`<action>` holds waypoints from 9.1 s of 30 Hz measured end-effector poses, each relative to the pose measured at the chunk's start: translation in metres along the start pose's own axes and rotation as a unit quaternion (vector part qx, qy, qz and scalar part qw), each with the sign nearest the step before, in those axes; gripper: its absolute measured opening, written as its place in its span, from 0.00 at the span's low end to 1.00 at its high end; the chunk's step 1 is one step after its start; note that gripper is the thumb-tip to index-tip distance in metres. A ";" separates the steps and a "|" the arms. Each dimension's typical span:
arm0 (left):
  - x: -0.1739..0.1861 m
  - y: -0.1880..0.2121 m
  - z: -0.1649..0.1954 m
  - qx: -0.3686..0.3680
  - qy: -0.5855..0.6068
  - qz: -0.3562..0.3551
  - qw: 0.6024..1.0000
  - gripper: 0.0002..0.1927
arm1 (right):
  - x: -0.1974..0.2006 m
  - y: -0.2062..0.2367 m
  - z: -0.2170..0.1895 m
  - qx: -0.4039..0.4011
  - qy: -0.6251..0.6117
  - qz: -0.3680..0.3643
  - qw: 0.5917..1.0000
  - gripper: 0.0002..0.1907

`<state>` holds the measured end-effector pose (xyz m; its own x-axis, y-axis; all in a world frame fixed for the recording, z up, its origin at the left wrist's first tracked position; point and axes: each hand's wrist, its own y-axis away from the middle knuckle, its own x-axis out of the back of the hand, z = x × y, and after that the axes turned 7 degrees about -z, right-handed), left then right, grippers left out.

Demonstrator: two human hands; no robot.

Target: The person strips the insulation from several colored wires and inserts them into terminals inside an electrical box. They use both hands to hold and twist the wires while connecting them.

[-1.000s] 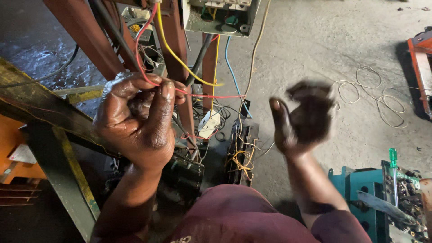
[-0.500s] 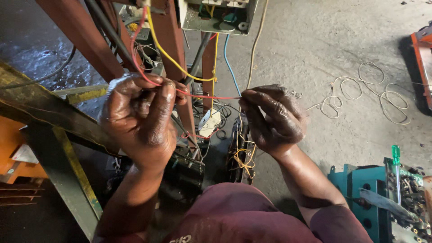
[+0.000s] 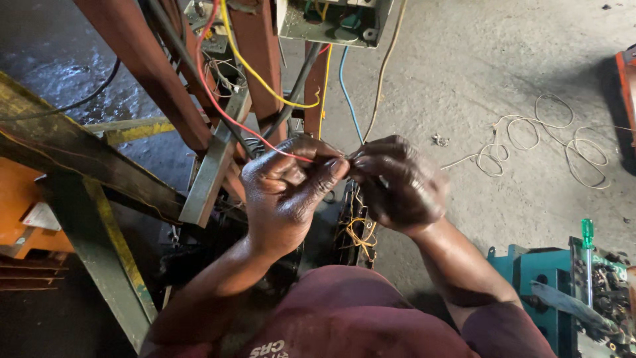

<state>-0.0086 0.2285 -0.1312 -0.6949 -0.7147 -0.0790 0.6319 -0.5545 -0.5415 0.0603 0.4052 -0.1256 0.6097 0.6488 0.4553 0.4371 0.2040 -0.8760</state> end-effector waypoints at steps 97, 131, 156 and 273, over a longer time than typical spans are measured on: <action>-0.027 -0.015 -0.012 -0.184 -0.231 -0.050 0.954 0.10 | 0.039 0.043 0.022 -0.321 -0.574 -0.004 0.754 0.09; -0.022 -0.013 -0.019 -0.215 -0.178 -0.060 0.958 0.17 | 0.011 0.054 0.013 -0.267 -0.449 0.058 0.850 0.06; -0.013 0.008 -0.015 -0.088 -0.179 -0.021 0.980 0.08 | -0.034 0.002 0.062 -0.222 -0.377 0.068 0.897 0.17; -0.020 0.006 -0.107 -0.044 -0.006 -0.211 0.977 0.10 | 0.061 0.099 0.042 -0.276 -0.411 -0.005 0.869 0.03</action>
<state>-0.0276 0.2849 -0.2226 -0.8827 -0.4359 0.1754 0.2582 -0.7618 -0.5941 0.1133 0.4959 -0.1909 0.0244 0.9997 -0.0032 0.8282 -0.0220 -0.5600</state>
